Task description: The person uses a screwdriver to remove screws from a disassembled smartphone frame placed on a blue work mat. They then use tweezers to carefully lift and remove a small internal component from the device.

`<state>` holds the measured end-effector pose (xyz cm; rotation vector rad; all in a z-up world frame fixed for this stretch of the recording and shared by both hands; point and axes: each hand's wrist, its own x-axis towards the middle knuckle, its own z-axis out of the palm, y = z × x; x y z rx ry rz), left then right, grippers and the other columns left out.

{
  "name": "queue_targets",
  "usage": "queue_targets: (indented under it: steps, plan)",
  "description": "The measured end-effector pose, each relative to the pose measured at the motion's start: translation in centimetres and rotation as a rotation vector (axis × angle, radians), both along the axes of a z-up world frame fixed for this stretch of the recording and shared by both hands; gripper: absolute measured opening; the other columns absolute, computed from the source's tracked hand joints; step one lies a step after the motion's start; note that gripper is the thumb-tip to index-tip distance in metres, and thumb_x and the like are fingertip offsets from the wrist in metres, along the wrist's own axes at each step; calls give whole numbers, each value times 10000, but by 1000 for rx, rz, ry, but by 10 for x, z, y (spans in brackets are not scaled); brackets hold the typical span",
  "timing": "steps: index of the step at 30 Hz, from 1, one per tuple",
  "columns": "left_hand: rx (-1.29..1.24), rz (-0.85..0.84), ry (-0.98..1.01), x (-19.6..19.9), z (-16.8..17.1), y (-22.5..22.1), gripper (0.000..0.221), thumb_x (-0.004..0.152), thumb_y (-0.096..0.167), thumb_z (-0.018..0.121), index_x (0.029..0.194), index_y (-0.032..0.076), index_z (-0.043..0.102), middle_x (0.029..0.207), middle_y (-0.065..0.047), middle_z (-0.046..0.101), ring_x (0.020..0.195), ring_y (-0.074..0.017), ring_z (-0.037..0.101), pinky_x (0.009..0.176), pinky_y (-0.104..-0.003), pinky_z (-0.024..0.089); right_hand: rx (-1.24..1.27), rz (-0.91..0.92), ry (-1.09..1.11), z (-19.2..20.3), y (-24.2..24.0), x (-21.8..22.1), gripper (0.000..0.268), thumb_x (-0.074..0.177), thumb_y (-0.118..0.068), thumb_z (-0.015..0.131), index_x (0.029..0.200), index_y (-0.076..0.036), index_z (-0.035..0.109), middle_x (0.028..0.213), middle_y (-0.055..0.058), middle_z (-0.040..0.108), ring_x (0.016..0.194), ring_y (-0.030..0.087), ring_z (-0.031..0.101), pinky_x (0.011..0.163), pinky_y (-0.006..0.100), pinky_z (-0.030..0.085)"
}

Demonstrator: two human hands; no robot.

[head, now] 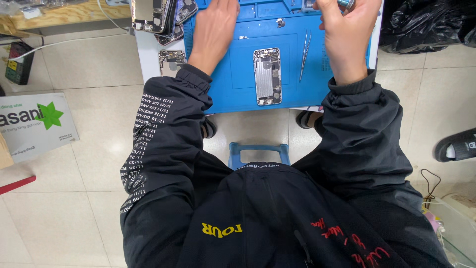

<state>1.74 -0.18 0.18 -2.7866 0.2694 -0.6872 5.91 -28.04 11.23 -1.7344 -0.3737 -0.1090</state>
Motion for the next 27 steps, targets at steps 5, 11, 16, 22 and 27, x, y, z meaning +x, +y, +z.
queue_targets:
  steps: [5, 11, 16, 22, 27]
  plan:
    - [-776, -139, 145, -22, 60, -12, 98, 1115, 156, 483, 1047, 121, 543, 966, -52, 575, 697, -235, 535, 533, -376, 365, -11, 13, -16, -4, -1, 0, 246, 1127, -75, 747, 1182, -89, 508, 992, 123, 670, 873, 222, 737, 642, 313, 565]
    - [-1408, -269, 240, -58, 98, -34, 226, 1153, 286, 400, 1148, 117, 550, 1012, -36, 583, 797, -161, 641, 676, -324, 501, 74, 113, -39, -7, 7, -3, 120, 1151, -111, 729, 1144, -44, 629, 919, 146, 669, 770, 228, 659, 630, 334, 517]
    - [-1804, -231, 376, -83, 101, -50, 229, 1123, 346, 448, 1098, 153, 571, 968, 27, 583, 828, -79, 655, 638, -223, 537, 182, 175, 22, -27, 17, -7, 201, 1110, -208, 777, 1111, -12, 734, 914, 145, 699, 665, 201, 577, 597, 330, 498]
    - [-2122, -257, 444, -78, 103, -65, 257, 1087, 383, 495, 1010, 161, 598, 890, 31, 594, 809, -75, 648, 610, -212, 540, 344, 312, 178, -23, 27, -19, 173, 1144, -272, 686, 1107, -166, 555, 834, -7, 452, 705, 119, 419, 637, 300, 408]
    - [-2345, -429, 250, -78, 101, -74, 254, 1130, 408, 497, 1112, 171, 586, 1123, 17, 596, 829, -83, 636, 550, -209, 512, 345, 315, 344, -10, 33, -33, 455, 1100, -554, 473, 1117, -119, 604, 1001, 78, 598, 746, 230, 657, 664, 364, 582]
